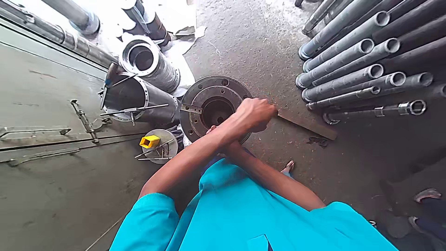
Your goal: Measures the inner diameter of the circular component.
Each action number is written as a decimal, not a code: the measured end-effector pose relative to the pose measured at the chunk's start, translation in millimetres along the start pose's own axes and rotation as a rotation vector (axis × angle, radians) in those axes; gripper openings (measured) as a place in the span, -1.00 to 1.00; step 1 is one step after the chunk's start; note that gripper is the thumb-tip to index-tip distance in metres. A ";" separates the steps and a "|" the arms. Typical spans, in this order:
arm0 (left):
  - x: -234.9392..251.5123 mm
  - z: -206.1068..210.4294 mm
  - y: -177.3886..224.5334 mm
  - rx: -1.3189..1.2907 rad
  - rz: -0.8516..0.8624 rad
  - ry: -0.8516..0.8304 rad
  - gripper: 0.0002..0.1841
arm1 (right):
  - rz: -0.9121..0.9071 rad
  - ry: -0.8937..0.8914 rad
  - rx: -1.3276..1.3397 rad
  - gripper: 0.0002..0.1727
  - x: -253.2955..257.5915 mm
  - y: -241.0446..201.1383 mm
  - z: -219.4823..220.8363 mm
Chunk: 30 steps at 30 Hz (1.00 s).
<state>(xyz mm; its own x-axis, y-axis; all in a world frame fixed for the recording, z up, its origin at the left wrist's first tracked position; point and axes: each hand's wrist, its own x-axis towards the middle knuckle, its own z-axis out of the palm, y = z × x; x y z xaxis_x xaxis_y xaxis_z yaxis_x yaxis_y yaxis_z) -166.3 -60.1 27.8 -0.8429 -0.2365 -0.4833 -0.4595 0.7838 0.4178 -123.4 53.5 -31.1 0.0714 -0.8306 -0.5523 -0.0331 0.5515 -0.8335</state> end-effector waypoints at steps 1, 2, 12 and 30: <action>-14.3 1.1 -8.7 -0.045 -0.046 0.054 -0.55 | 0.061 -0.045 0.151 -0.78 -6.0 -4.8 -11.2; -30.9 5.5 -24.7 -0.110 -0.102 0.163 -0.57 | 0.019 -0.144 0.167 -0.72 -10.5 -4.3 -28.8; -133.4 136.2 -64.0 -0.969 -0.292 0.733 -0.72 | -0.447 0.327 -0.814 -0.61 -2.1 -10.0 -208.2; -69.6 79.2 -98.2 -1.207 -0.230 0.772 -0.78 | -0.233 0.122 -0.695 -0.65 -45.5 24.9 -161.9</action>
<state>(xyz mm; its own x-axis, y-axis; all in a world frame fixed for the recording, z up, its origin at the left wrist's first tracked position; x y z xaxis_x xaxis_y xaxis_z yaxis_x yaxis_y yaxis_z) -40.4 -75.2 -40.5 -0.4786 -0.8376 -0.2634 -0.2258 -0.1725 0.9588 -288.9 92.4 -28.7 0.0438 -0.9450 -0.3242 -0.6567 0.2173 -0.7221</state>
